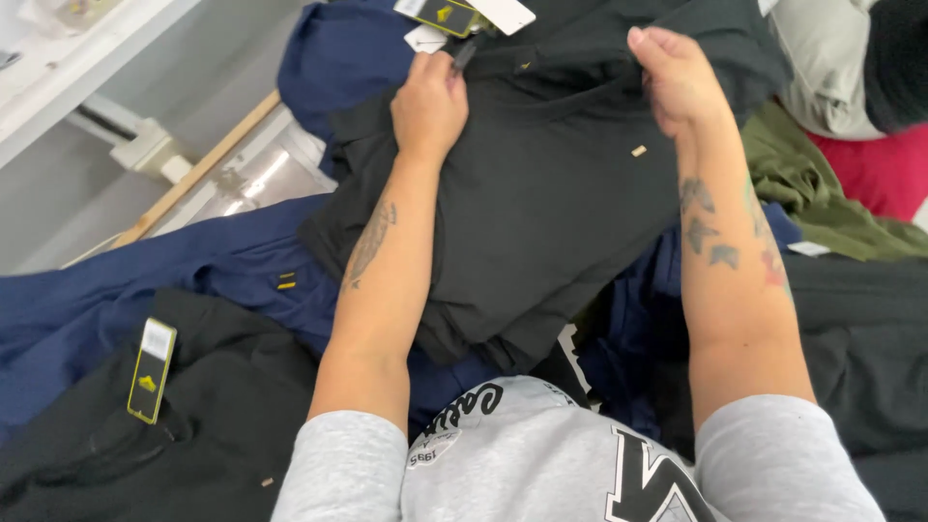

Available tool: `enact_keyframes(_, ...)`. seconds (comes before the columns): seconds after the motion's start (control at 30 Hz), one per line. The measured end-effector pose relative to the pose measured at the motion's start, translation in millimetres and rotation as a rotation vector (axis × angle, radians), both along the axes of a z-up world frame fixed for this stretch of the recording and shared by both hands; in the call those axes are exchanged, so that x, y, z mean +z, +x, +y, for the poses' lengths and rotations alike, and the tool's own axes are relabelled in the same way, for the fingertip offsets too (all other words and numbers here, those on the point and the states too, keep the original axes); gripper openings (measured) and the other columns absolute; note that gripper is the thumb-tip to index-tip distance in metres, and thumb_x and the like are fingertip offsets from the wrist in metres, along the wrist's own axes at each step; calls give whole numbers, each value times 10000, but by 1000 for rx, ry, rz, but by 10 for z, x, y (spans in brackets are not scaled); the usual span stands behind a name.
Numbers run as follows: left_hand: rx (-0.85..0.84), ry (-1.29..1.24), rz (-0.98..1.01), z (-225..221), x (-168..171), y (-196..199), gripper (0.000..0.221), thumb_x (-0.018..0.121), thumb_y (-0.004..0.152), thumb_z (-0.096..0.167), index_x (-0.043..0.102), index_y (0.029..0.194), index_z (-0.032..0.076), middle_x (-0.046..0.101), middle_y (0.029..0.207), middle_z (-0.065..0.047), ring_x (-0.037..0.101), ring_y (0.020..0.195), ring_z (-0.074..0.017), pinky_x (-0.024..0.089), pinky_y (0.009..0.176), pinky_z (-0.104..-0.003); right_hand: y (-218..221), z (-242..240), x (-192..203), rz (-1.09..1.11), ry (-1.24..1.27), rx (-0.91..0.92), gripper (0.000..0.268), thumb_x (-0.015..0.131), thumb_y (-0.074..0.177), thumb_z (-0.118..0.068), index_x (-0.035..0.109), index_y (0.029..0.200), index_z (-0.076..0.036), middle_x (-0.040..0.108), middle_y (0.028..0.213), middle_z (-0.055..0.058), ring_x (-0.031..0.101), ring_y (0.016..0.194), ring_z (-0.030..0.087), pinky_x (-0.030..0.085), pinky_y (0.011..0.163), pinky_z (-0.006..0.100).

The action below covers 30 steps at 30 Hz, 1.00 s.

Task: Inspecting black shirts for loose threads and trimming them using small scissors.

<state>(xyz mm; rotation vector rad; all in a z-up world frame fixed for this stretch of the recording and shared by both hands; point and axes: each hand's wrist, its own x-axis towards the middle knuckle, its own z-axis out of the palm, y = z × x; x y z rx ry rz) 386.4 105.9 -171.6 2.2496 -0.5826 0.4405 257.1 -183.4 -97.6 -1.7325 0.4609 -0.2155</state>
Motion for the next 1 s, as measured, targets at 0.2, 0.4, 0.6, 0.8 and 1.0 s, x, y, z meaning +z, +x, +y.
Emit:
enact_keyframes(0.2,-69,-6,9,50,-5,-10,183,556,995,231,488,858,129,528,905,-67,582,659,-414,417,529,-518,-386,161,-234,-25,414,121,284,672,975,-407,729,1150,-190,747,1193,-19,698,1128,143,537,1004,329)
enact_keyframes(0.4,-73,-5,-22,58,11,-37,195,568,995,223,467,845,149,526,902,-74,563,630,-438,393,497,-524,-444,275,-308,2,612,54,326,712,930,-354,714,1170,-133,755,1147,7,708,1085,154,561,1005,321)
enact_keyframes(0.6,-44,11,17,41,2,-17,190,564,998,228,499,846,134,538,902,-49,577,637,-394,425,508,-509,-537,391,-266,27,603,77,406,656,947,-370,688,1265,-119,726,1282,42,688,1200,201,550,1064,386)
enact_keyframes(0.8,-20,-7,-67,26,-115,67,143,588,971,260,590,900,136,572,937,-70,621,769,-402,460,551,-564,-618,491,-494,10,516,33,673,689,857,-501,601,1410,-128,580,1513,-27,422,1494,135,157,1263,379)
enact_keyframes(1.0,-51,-96,-173,77,238,-176,142,657,977,247,596,1056,146,533,1057,-58,662,860,-343,527,565,-506,-685,562,-715,-252,428,56,186,722,944,-328,653,1085,-228,641,1054,-121,534,1030,42,323,973,215)
